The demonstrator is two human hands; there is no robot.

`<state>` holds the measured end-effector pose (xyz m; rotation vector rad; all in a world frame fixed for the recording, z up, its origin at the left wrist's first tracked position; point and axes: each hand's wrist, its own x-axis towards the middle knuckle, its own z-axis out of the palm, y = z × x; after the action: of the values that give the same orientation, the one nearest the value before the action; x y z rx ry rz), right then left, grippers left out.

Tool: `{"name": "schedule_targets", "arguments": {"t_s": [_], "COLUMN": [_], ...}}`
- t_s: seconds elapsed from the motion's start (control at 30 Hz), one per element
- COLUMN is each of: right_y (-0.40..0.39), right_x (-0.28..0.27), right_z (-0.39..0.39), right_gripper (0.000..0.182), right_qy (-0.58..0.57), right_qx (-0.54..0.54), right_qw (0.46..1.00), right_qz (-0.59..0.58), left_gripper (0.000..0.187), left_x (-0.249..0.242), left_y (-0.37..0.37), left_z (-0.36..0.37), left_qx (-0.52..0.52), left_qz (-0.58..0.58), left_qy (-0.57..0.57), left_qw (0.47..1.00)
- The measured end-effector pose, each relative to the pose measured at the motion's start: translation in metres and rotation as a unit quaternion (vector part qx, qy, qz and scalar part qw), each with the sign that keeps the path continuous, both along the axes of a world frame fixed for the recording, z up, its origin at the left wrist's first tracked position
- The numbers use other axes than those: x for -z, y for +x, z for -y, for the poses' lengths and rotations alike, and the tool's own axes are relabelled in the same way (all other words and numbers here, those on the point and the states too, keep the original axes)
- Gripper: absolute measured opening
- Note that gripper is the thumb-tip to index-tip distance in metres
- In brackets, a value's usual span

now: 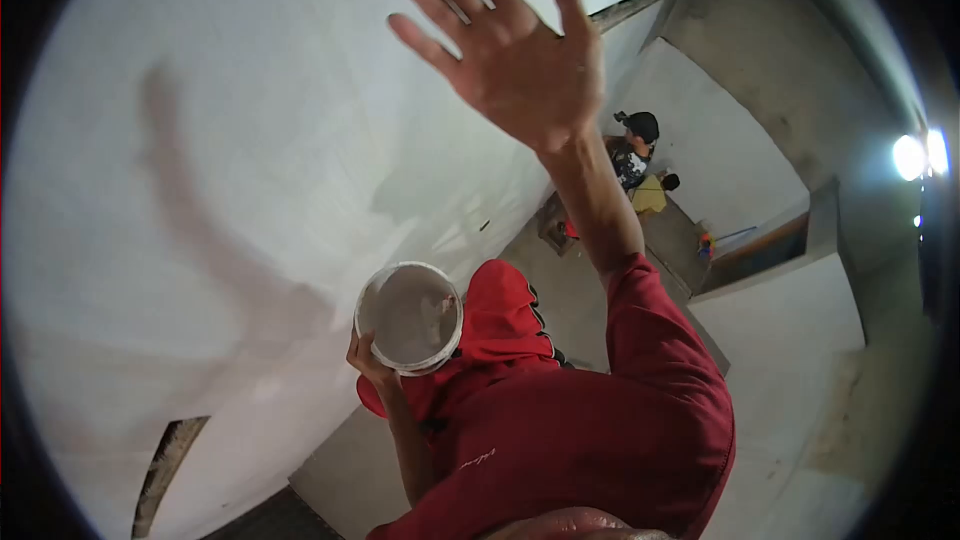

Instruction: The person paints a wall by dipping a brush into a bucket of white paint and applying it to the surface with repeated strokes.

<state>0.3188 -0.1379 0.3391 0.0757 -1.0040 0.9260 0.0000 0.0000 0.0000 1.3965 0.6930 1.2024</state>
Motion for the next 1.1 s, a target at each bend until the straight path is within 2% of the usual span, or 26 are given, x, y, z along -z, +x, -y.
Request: {"name": "schedule_targets", "arguments": {"t_s": [0.03, 0.07, 0.1, 0.17, 0.23, 0.3, 0.33, 0.37, 0.4, 0.43, 0.47, 0.5, 0.53, 0.57, 0.63, 0.7, 0.83, 1.1], "right_y": [-0.001, -0.003, 0.015, 0.014, 0.030, 0.053, 0.063, 0.070, 0.075, 0.075, 0.074, 0.072, 0.067, 0.061, 0.051, 0.044, 0.038, 0.033], "right_x": [0.001, 0.003, 0.006, 0.012, 0.020, 0.033, 0.041, 0.044, 0.043, 0.035, 0.022, 0.005, -0.018, -0.043, -0.084, -0.102, -0.104, -0.102], "right_z": [-0.002, -0.003, 0.032, 0.030, 0.025, 0.017, 0.012, 0.014, 0.018, 0.032, 0.053, 0.069, 0.089, 0.113, 0.154, 0.186, 0.199, 0.202], "right_gripper": [0.072, 0.067, 0.073, 0.086, 0.075, 0.074, 0.075, 0.073, 0.071, 0.066, 0.062, 0.057, 0.053, 0.049, 0.046, 0.045, 0.044, 0.041], "right_qy": [0.006, 0.010, -0.106, -0.134, -0.192, -0.173, -0.124, -0.095, -0.067, -0.047, -0.063, -0.064, -0.012, 0.062, 0.228, 0.337, 0.414, 0.447], "right_qx": [-0.043, -0.089, -0.081, -0.076, -0.089, -0.151, -0.207, -0.143, -0.075, 0.107, 0.328, 0.478, 0.582, 0.656, 0.716, 0.724, 0.717, 0.709], "right_qw": [0.999, 0.994, 0.990, 0.985, 0.975, 0.973, 0.970, 0.982, 0.986, 0.972, 0.897, 0.808, 0.713, 0.611, 0.417, 0.315, 0.274, 0.272], "right_qz": [-0.031, -0.063, -0.040, -0.076, -0.073, -0.026, 0.017, 0.078, 0.134, 0.202, 0.289, 0.338, 0.390, 0.440, 0.510, 0.512, 0.488, 0.473], "left_gripper": [0.047, 0.047, 0.047, 0.046, 0.046, 0.045, 0.045, 0.045, 0.045, 0.045, 0.045, 0.045, 0.046, 0.046, 0.047, 0.048, 0.048, 0.048], "left_x": [-0.001, 0.015, 0.043, 0.027, 0.022, 0.023, 0.026, 0.030, 0.052, 0.088, 0.093, 0.097, 0.077, 0.064, 0.060, 0.061, 0.057, 0.050], "left_y": [0.000, 0.027, 0.054, 0.054, 0.055, 0.055, 0.054, 0.054, 0.050, 0.041, 0.035, 0.028, 0.034, 0.041, 0.042, 0.042, 0.034, 0.042], "left_z": [-0.002, 0.058, 0.117, 0.124, 0.123, 0.122, 0.122, 0.122, 0.119, 0.115, 0.112, 0.110, 0.113, 0.114, 0.117, 0.117, 0.117, 0.117], "left_qx": [-0.003, -0.009, -0.017, -0.020, -0.013, -0.004, -0.002, -0.002, -0.005, -0.019, -0.037, -0.055, -0.060, -0.053, -0.050, -0.045, -0.038, -0.060], "left_qz": [-0.004, 0.014, 0.034, 0.033, 0.063, 0.086, 0.087, 0.089, 0.041, -0.006, -0.017, -0.028, 0.006, 0.038, 0.105, 0.127, 0.121, 0.100], "left_qy": [0.029, -0.012, -0.053, -0.086, -0.141, -0.169, -0.165, -0.162, -0.104, -0.044, -0.047, -0.051, -0.113, -0.175, -0.216, -0.240, -0.272, -0.263], "left_qw": [1.000, 1.000, 0.998, 0.996, 0.988, 0.982, 0.982, 0.983, 0.994, 0.999, 0.998, 0.997, 0.992, 0.982, 0.969, 0.961, 0.954, 0.958]}}
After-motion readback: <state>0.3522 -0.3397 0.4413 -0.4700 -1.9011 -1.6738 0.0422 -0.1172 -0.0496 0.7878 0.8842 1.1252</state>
